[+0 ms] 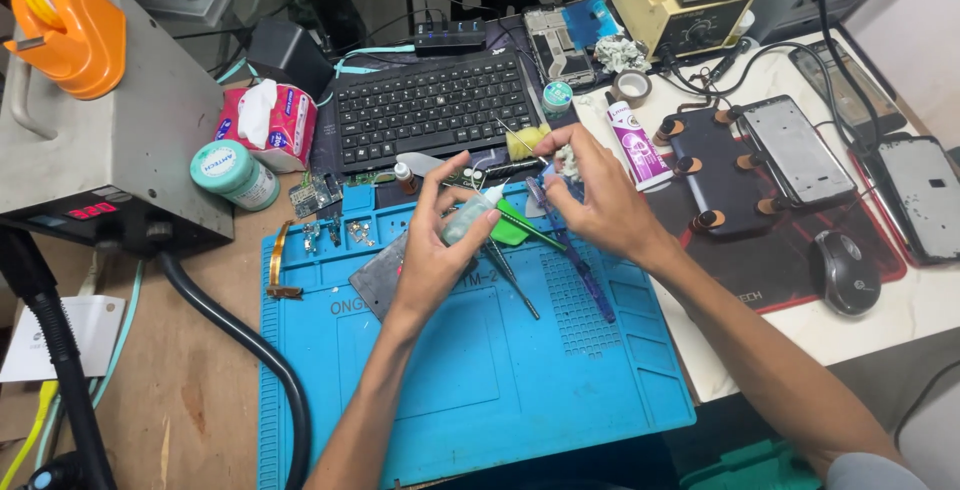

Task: Using a heat gun and tweezers to repair or modify components on a mobile phone circuit board

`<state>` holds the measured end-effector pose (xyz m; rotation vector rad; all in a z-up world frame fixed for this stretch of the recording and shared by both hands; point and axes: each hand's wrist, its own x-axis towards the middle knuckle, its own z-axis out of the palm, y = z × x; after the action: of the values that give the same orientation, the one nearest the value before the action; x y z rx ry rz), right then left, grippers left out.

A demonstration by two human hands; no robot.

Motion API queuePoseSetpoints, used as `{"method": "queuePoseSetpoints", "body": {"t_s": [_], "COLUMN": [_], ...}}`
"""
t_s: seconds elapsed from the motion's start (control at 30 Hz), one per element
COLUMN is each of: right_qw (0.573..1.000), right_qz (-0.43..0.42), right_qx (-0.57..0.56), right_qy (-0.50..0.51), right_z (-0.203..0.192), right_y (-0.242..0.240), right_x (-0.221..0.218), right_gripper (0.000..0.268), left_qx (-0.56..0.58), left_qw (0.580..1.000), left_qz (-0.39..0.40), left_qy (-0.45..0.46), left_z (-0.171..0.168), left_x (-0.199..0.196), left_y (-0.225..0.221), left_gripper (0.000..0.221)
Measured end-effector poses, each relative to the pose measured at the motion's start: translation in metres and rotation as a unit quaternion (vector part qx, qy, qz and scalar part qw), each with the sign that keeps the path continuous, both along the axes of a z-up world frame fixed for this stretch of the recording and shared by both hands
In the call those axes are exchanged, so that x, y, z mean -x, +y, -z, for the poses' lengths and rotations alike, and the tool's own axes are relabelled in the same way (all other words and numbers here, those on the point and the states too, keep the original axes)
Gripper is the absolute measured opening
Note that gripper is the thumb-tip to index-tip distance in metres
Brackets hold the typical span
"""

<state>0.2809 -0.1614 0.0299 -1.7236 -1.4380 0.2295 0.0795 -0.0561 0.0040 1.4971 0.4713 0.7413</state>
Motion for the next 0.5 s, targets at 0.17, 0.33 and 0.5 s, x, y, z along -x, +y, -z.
{"method": "queuePoseSetpoints", "body": {"t_s": [0.17, 0.33, 0.5], "right_qw": [0.999, 0.997, 0.997], "right_qz": [-0.044, -0.036, -0.036], "right_qx": [0.000, -0.004, 0.011], "right_qy": [-0.018, -0.061, -0.062], "right_z": [-0.029, -0.020, 0.006], "right_y": [-0.003, -0.002, 0.000], "right_x": [0.021, 0.020, 0.006], "right_gripper": [0.031, 0.035, 0.024], "left_qx": [-0.009, -0.011, -0.004], "left_qw": [1.000, 0.999, 0.998], "left_qz": [-0.001, -0.022, -0.033], "left_qy": [-0.015, -0.034, -0.057], "left_z": [0.006, -0.001, -0.003], "left_x": [-0.002, -0.001, -0.001], "left_y": [0.003, 0.003, 0.002], "left_gripper": [0.065, 0.061, 0.061]}}
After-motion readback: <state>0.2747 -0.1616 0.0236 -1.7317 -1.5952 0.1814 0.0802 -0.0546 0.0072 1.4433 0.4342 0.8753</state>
